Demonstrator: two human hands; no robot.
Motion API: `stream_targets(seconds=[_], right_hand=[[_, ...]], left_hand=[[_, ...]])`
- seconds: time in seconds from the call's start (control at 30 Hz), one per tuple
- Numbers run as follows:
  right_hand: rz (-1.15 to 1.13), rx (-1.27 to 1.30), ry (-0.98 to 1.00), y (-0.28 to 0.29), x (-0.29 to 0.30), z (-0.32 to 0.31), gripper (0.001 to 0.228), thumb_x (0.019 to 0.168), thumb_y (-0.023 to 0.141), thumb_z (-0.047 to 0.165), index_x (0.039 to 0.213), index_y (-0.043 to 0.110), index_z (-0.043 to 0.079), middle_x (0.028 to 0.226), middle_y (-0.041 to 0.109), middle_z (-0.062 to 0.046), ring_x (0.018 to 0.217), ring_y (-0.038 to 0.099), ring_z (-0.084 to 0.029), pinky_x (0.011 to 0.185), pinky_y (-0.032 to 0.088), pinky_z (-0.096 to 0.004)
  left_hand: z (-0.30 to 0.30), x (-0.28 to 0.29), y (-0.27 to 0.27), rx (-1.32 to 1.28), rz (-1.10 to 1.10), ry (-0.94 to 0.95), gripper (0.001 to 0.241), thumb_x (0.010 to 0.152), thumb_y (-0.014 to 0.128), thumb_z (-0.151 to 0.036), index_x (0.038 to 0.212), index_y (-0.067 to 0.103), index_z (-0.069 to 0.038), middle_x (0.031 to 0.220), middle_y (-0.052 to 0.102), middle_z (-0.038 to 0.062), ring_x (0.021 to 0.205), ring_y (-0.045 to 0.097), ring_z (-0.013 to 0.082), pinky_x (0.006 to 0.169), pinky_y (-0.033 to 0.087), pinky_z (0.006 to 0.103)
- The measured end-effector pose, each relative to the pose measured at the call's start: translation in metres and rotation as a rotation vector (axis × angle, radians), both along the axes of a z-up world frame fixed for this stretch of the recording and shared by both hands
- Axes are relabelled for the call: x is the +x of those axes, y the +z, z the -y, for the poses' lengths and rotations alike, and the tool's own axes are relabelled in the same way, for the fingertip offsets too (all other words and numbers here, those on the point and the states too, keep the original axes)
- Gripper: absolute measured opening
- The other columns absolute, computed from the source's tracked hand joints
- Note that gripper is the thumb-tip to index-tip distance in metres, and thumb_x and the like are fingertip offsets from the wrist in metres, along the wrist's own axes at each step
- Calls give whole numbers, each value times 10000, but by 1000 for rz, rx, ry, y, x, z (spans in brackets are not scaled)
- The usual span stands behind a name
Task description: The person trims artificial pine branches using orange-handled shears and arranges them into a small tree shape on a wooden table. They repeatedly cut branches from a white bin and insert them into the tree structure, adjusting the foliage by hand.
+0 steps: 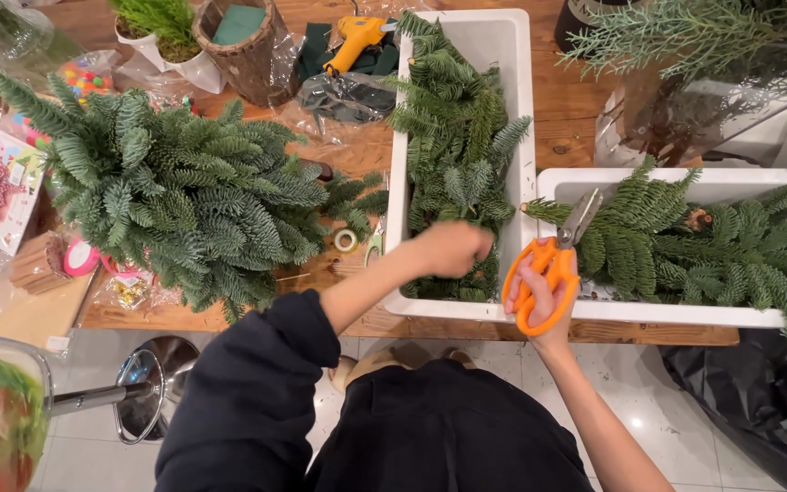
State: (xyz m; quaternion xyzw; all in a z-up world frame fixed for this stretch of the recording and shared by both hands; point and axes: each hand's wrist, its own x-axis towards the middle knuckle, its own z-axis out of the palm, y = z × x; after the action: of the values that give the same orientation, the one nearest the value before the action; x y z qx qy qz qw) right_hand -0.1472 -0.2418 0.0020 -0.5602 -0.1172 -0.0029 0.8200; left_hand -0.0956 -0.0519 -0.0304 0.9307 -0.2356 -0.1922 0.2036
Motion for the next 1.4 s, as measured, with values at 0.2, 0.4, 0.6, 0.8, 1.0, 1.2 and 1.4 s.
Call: stream_targets(seconds=[0.2,0.4,0.6,0.8,1.0,1.2,1.4], right_hand=[[-33,5,5,11,-3,0,291,925,539,127,1192,439,70,487,461,-117,300,510,-231,342,456,-265],[-36,20,10,5,-3,1,297,929,545,141,1198,438,78,491,468,-119,306,514,-218,346,458,-258],[-37,12,10,0,-1,1,299,932,532,129,1214,445,80,500,474,-116,308,517,-211,355,467,-252],[-17,8,-8,6,-1,-1,305,936,532,130,1220,446,58,510,489,-124,319,538,-221,349,477,-256],[-14,23,13,-3,2,2,317,928,533,119,1225,437,64,503,469,-119,303,528,-219,346,472,-252],[3,6,-1,8,1,-1,318,921,538,121,1216,441,52,520,485,-115,317,544,-214,335,464,-243],[-2,2,-5,2,2,-1,316,910,537,91,1211,447,53,543,491,-110,318,549,-217,345,474,-261]], left_hand=[[13,-9,-61,692,267,-315,1049,548,935,-520,1430,411,-305,1344,388,113,1174,446,307,831,434,510],[21,-5,-42,822,349,-309,865,542,881,-615,1206,465,-248,1214,366,86,1113,413,290,812,459,445],[6,31,-96,648,457,-108,602,555,906,-298,1060,589,-212,1211,414,85,1091,416,284,727,479,419],[-36,64,-50,226,250,-76,616,715,787,32,1276,661,-187,1108,560,114,1071,558,347,803,568,480],[-66,91,-20,-154,45,65,487,773,708,49,1250,635,-19,1092,578,201,1091,545,436,901,526,555],[-78,90,33,-680,-411,452,537,780,776,-83,1297,638,-42,1329,612,193,1239,576,415,943,533,501],[-83,72,25,-1076,-702,814,944,750,898,-27,1510,339,3,1437,405,104,1307,504,297,1018,551,433]])
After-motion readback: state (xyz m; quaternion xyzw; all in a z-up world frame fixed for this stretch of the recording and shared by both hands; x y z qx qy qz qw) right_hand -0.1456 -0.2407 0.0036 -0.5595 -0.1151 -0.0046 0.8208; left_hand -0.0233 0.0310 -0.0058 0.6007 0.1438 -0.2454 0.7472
